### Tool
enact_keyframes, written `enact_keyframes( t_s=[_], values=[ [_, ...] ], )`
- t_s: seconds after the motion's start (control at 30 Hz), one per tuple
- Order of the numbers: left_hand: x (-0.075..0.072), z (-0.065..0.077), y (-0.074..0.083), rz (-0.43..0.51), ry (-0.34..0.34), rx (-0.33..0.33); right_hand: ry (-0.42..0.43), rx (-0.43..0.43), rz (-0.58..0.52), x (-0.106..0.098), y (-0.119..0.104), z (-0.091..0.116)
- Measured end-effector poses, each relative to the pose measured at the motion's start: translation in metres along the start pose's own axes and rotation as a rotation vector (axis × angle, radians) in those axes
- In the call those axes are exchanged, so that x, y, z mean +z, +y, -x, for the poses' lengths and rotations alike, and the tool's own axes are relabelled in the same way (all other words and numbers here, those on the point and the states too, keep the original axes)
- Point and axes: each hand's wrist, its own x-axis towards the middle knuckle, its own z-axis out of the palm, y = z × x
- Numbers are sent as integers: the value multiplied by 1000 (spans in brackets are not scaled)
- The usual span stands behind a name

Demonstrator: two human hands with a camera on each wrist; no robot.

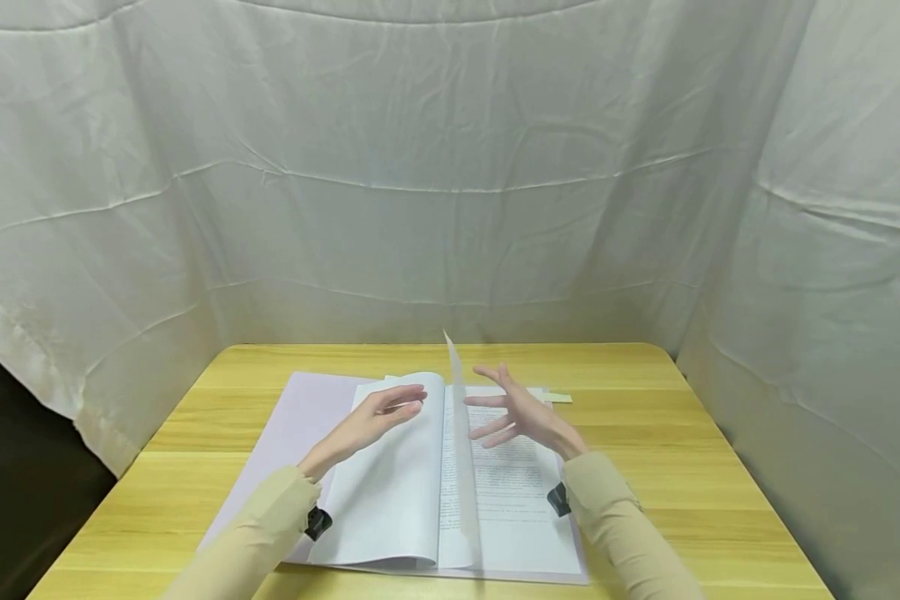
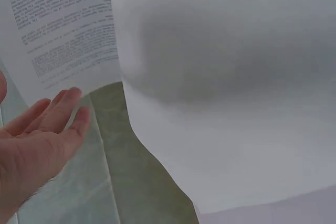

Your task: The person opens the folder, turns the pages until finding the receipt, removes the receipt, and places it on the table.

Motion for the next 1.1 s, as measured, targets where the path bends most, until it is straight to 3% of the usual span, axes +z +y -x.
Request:
enact_keyframes(
  t_s=[0.2, 0.43, 0.87, 1.1],
  values=[
    [4, -4, 5, 42, -8, -20, -4, 0, 5, 3, 0, -2],
    [7, -9, 7, 161, -23, -38, -3, 3, 9, 4, 2, -4],
    [11, -10, 8, 183, 151, -125, 15, 8, 23, 5, 4, -5],
    [6, -10, 1, 205, 256, -171, 96, 4, 94, 4, 8, -5]
  ],
)
